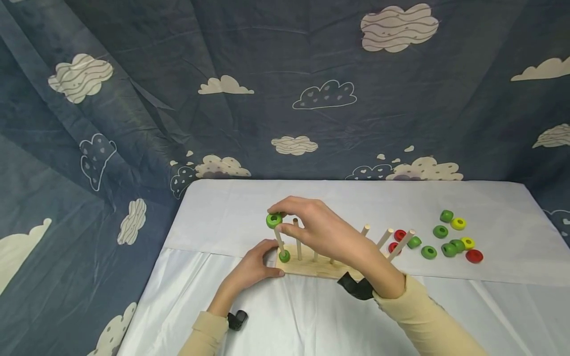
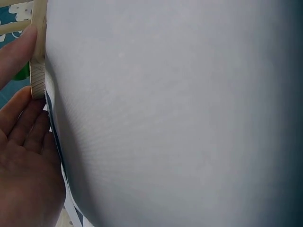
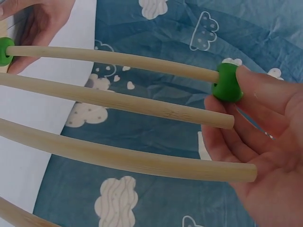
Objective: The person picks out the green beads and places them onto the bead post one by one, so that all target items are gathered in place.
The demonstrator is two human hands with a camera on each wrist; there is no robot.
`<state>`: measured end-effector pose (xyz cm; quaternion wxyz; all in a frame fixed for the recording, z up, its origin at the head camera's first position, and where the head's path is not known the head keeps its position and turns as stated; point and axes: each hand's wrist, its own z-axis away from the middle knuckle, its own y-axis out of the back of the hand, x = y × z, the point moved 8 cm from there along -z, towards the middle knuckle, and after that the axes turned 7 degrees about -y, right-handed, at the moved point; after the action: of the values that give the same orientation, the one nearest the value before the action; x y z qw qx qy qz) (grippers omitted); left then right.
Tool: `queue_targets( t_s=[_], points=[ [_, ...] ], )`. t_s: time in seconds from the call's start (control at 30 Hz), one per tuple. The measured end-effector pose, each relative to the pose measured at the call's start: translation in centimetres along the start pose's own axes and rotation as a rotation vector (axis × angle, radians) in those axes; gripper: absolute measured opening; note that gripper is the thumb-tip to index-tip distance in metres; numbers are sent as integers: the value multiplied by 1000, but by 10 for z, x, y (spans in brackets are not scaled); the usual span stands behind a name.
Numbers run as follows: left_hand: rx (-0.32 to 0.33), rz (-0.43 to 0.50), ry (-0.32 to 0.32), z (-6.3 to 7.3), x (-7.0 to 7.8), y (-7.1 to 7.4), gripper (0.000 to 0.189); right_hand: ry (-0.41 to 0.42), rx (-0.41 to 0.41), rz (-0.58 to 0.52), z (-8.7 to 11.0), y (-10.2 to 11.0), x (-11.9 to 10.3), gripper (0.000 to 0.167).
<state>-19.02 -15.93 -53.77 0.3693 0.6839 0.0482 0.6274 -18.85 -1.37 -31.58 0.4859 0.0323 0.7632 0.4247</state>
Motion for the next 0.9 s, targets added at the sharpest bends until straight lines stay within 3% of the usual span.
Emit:
queue_targets(
  t_s=[0.63,0.9],
  points=[
    [-1,4,2,-1,2,1,69,-29,-27,67,-2,-4,2,35],
    [1,-6,3,-1,0,0,69,9,26,62,5,6,-3,37]
  ],
)
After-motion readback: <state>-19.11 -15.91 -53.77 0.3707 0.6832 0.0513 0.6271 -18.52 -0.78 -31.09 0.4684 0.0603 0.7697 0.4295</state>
